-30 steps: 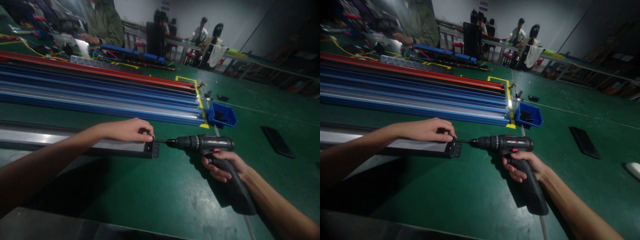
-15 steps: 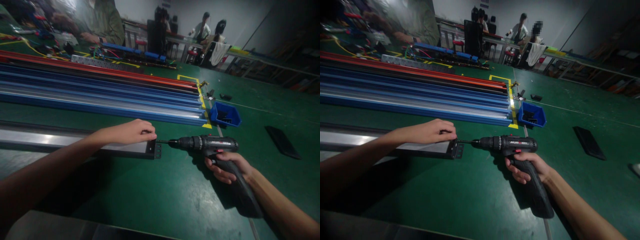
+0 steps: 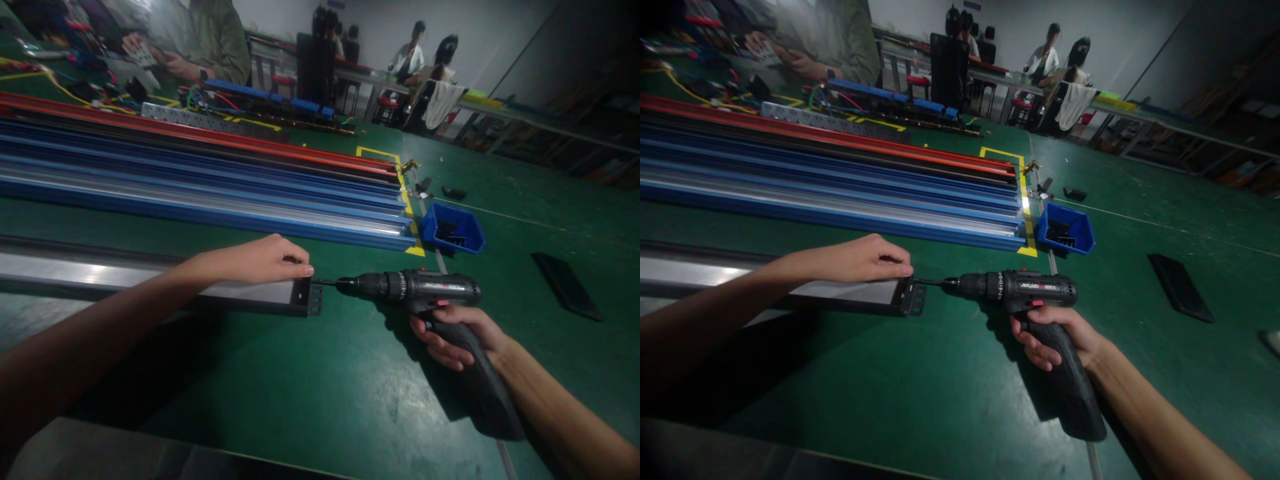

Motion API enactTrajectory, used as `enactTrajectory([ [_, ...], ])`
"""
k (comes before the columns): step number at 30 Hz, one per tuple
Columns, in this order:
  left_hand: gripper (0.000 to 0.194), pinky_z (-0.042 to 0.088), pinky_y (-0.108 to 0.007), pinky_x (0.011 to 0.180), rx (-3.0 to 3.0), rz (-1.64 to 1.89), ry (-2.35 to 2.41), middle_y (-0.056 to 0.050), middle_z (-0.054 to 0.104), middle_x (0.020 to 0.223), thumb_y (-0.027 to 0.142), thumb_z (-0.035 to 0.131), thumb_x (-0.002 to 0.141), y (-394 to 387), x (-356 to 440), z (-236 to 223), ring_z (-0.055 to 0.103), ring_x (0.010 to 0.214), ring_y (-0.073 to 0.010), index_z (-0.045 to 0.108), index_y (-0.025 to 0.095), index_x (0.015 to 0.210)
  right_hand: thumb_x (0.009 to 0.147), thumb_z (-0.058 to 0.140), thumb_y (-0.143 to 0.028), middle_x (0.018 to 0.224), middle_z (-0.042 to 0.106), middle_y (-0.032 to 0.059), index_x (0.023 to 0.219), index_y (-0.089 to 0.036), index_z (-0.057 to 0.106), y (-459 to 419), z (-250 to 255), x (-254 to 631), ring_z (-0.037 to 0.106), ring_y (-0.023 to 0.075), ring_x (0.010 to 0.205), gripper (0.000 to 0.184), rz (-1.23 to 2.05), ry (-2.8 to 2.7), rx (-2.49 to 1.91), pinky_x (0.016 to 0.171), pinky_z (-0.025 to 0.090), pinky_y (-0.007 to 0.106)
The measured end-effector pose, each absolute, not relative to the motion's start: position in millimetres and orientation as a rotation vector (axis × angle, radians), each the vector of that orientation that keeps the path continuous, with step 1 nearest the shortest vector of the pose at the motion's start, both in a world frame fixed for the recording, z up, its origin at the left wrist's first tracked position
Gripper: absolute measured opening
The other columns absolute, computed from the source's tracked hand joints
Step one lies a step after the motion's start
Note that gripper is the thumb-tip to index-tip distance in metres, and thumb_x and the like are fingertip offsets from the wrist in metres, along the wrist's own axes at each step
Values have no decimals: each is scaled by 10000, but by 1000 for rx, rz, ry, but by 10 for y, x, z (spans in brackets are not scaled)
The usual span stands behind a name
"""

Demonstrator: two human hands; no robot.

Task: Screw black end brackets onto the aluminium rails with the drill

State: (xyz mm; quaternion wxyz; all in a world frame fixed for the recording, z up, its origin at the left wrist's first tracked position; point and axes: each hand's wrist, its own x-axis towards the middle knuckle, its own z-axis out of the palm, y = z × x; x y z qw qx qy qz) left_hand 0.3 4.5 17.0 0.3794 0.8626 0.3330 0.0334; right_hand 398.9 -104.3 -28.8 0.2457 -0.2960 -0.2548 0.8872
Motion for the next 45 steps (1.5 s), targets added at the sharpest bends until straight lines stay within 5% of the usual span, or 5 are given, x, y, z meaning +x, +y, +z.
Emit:
enactTrajectory([
  [45, 449, 343, -227, 631, 2210, 110, 802, 14, 552, 727, 530, 463, 983, 73, 5, 132, 512, 694, -127, 633, 170, 777, 942, 606, -293, 695, 627, 38, 969, -43, 731, -1057, -288, 3986, 476, 40, 361, 281, 2383, -751, -821, 453, 528, 204],
])
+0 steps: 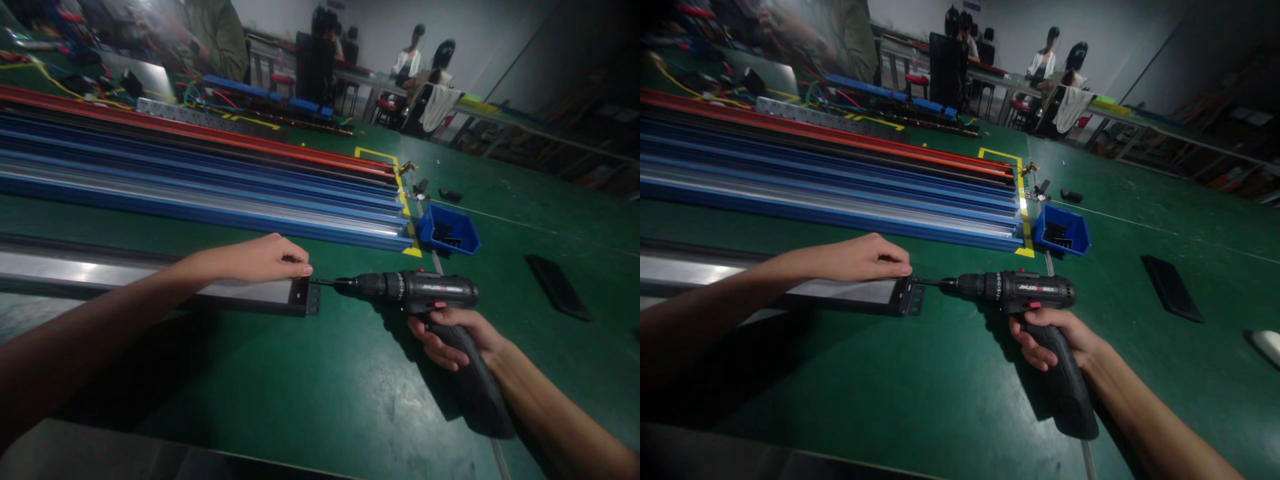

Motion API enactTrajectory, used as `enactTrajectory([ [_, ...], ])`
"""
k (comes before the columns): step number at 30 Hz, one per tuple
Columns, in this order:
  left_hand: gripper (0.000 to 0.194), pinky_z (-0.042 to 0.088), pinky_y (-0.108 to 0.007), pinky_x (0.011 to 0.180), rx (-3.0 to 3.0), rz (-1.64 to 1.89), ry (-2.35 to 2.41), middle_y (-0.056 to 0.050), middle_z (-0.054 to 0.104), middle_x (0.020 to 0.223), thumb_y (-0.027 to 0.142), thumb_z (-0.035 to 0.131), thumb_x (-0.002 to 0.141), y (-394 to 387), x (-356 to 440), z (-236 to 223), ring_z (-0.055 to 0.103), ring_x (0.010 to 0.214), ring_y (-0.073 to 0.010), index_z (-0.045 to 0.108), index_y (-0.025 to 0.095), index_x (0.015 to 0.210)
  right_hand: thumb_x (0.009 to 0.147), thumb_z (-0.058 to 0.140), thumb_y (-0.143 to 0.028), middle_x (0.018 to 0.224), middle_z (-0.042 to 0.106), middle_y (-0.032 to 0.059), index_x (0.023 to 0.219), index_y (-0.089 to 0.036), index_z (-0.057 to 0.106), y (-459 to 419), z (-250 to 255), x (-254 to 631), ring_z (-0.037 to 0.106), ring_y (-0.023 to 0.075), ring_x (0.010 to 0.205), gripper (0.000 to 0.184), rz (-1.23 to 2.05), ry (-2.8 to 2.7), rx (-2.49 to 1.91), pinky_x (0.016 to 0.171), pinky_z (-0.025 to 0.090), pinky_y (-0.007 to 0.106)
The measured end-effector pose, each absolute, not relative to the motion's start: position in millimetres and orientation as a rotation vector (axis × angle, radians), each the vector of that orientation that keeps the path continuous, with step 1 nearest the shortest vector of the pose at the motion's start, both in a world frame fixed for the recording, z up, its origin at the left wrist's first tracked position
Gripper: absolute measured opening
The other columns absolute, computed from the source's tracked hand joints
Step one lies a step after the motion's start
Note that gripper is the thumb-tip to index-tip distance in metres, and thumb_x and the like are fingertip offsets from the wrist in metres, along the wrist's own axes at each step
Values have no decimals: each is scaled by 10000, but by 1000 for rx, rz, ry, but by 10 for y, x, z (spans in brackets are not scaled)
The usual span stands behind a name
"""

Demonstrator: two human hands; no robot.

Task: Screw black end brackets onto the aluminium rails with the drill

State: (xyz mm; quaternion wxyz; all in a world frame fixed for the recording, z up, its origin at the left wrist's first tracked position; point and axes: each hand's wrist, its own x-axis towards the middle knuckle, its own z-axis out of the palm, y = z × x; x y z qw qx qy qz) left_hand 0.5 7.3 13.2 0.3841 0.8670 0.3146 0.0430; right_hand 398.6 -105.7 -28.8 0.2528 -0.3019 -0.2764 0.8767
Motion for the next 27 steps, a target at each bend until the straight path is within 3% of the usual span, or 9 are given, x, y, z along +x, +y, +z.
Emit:
enactTrajectory([
  [27, 435, 318, -241, 612, 2197, 125, 796, 12, 522, 695, 517, 481, 965, 77, 7, 142, 481, 656, -126, 616, 168, 743, 923, 609, -277, 696, 639, 49, 988, -37, 734, -1073, -271, 3978, 481, 45, 350, 278, 2366, -756, -854, 456, 526, 203],
])
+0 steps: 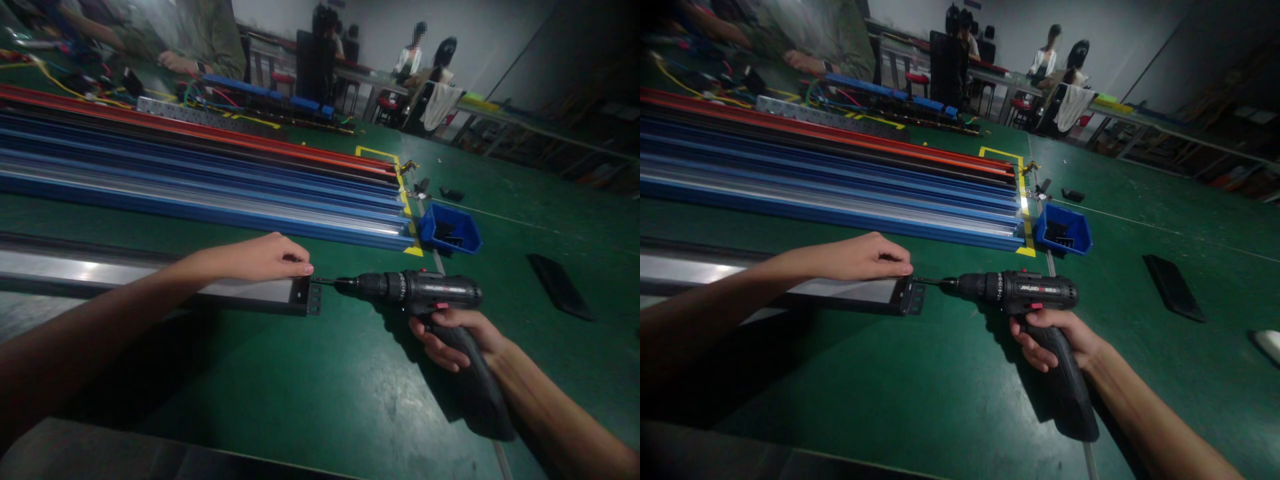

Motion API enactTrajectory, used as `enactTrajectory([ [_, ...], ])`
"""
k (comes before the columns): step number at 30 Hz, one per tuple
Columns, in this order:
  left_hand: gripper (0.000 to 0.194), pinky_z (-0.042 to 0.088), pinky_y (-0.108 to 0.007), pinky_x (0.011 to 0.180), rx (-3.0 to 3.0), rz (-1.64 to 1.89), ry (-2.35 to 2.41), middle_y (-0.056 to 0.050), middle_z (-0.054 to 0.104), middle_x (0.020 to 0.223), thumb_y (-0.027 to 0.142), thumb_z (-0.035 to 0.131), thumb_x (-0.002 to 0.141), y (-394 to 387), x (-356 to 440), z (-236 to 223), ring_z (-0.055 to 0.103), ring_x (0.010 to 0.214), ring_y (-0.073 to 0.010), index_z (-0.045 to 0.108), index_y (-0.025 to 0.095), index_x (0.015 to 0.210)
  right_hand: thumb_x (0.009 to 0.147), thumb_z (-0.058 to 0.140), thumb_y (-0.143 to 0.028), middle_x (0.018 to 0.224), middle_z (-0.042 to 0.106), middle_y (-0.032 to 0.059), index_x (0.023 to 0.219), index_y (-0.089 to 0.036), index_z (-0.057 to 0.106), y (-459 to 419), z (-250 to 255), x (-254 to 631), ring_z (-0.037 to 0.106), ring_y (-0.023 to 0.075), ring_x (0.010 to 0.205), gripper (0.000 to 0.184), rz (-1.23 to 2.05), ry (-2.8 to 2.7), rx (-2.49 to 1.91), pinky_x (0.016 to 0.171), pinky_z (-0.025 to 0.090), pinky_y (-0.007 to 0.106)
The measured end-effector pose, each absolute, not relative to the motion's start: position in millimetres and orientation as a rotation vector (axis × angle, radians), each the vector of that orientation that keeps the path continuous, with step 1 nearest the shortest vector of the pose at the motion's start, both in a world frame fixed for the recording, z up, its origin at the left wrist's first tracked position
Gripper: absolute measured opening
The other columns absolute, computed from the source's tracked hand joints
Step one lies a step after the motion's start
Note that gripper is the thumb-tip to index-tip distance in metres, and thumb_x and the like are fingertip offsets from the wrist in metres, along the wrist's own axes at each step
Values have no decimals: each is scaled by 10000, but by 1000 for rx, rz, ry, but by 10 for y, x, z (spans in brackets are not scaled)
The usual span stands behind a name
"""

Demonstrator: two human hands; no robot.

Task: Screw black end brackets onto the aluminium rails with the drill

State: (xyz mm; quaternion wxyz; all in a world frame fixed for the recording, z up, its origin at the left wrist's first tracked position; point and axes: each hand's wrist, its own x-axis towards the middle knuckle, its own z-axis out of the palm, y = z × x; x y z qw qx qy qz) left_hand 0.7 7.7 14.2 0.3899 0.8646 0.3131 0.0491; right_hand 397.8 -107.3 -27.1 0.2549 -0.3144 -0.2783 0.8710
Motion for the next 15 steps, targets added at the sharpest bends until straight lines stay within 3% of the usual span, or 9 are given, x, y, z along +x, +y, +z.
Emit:
enactTrajectory([
  [15, 440, 316, -231, 607, 2210, 132, 790, 14, 532, 702, 523, 473, 975, 66, 7, 152, 477, 656, -123, 614, 170, 753, 917, 622, -289, 676, 629, 40, 956, -49, 733, -1079, -277, 3990, 470, 45, 349, 267, 2343, -778, -881, 441, 514, 202],
])
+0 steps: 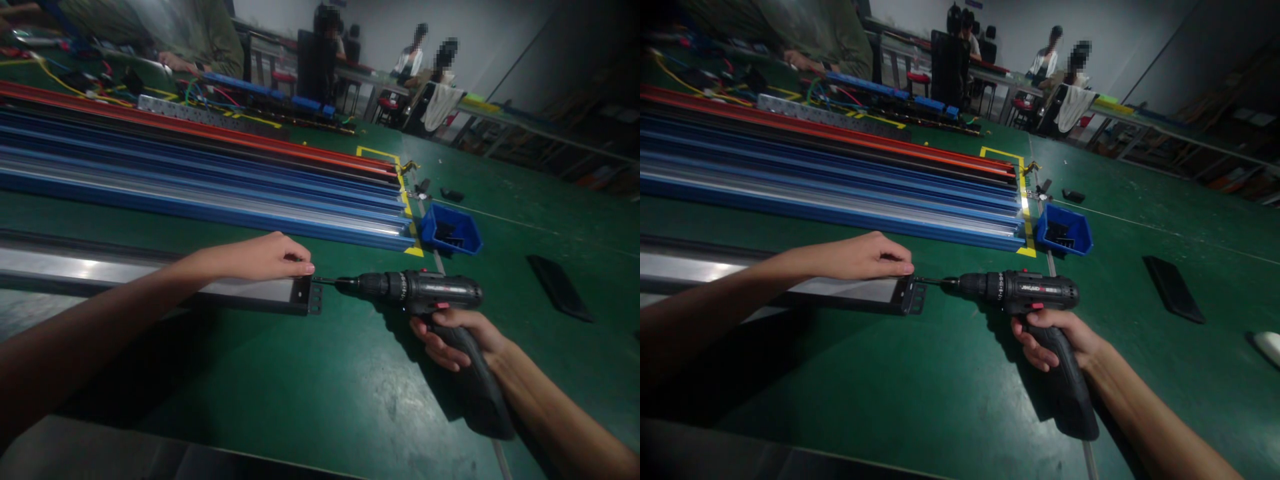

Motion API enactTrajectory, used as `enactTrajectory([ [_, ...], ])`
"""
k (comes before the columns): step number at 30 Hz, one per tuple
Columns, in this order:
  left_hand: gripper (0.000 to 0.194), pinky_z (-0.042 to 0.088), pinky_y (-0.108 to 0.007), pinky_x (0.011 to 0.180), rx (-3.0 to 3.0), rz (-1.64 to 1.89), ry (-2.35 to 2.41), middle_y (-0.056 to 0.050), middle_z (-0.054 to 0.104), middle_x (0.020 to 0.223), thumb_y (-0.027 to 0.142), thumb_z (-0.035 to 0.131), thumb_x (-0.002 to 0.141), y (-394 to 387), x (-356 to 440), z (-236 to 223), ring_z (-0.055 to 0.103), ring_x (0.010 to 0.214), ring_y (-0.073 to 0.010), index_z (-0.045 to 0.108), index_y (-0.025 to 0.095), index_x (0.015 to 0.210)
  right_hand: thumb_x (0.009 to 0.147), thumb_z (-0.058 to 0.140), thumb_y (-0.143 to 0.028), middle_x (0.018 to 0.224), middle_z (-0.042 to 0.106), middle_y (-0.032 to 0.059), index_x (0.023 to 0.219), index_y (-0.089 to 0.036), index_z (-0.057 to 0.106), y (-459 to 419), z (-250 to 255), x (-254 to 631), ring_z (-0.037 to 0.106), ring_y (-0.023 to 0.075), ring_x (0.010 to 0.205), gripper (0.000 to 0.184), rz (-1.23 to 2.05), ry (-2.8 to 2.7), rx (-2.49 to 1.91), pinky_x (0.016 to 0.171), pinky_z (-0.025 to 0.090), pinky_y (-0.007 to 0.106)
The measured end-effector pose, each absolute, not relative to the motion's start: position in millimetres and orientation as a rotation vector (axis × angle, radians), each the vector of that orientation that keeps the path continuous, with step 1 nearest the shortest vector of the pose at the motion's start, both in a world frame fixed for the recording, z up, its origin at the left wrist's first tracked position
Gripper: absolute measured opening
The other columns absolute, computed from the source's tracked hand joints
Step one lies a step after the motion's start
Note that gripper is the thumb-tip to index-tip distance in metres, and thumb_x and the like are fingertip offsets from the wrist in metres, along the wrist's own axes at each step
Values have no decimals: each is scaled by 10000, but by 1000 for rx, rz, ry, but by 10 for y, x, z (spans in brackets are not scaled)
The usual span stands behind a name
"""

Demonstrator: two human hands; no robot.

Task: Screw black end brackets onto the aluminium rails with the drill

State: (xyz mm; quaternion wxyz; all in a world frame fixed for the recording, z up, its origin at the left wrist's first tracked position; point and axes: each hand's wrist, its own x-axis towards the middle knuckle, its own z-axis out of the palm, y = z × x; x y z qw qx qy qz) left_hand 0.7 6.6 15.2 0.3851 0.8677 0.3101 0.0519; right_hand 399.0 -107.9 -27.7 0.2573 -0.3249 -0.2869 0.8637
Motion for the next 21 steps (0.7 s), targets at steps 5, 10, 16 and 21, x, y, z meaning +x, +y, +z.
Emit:
enactTrajectory([
  [5, 449, 315, -234, 607, 2217, 123, 798, 12, 523, 699, 524, 464, 976, 67, 9, 156, 485, 660, -127, 610, 168, 745, 917, 623, -289, 678, 636, 42, 968, -49, 738, -1073, -274, 3986, 477, 45, 353, 271, 2362, -760, -880, 450, 522, 200],
  [10, 439, 318, -236, 610, 2220, 127, 794, 9, 534, 700, 509, 468, 974, 60, 12, 161, 488, 658, -127, 626, 164, 752, 917, 613, -285, 701, 650, 49, 1002, -47, 737, -1063, -267, 3974, 469, 40, 349, 281, 2364, -768, -872, 450, 519, 202],
  [16, 419, 317, -237, 613, 2196, 140, 800, 11, 552, 703, 503, 499, 953, 63, 9, 153, 488, 667, -127, 647, 165, 755, 923, 600, -279, 720, 650, 52, 1015, -43, 730, -1070, -280, 3978, 466, 32, 353, 284, 2378, -751, -849, 461, 530, 198],
  [21, 412, 311, -239, 606, 2186, 151, 796, 12, 534, 696, 497, 506, 950, 67, 2, 141, 482, 656, -127, 644, 165, 749, 921, 595, -277, 724, 645, 68, 1021, -34, 724, -1049, -282, 3973, 476, 44, 349, 292, 2384, -733, -831, 454, 532, 201],
])
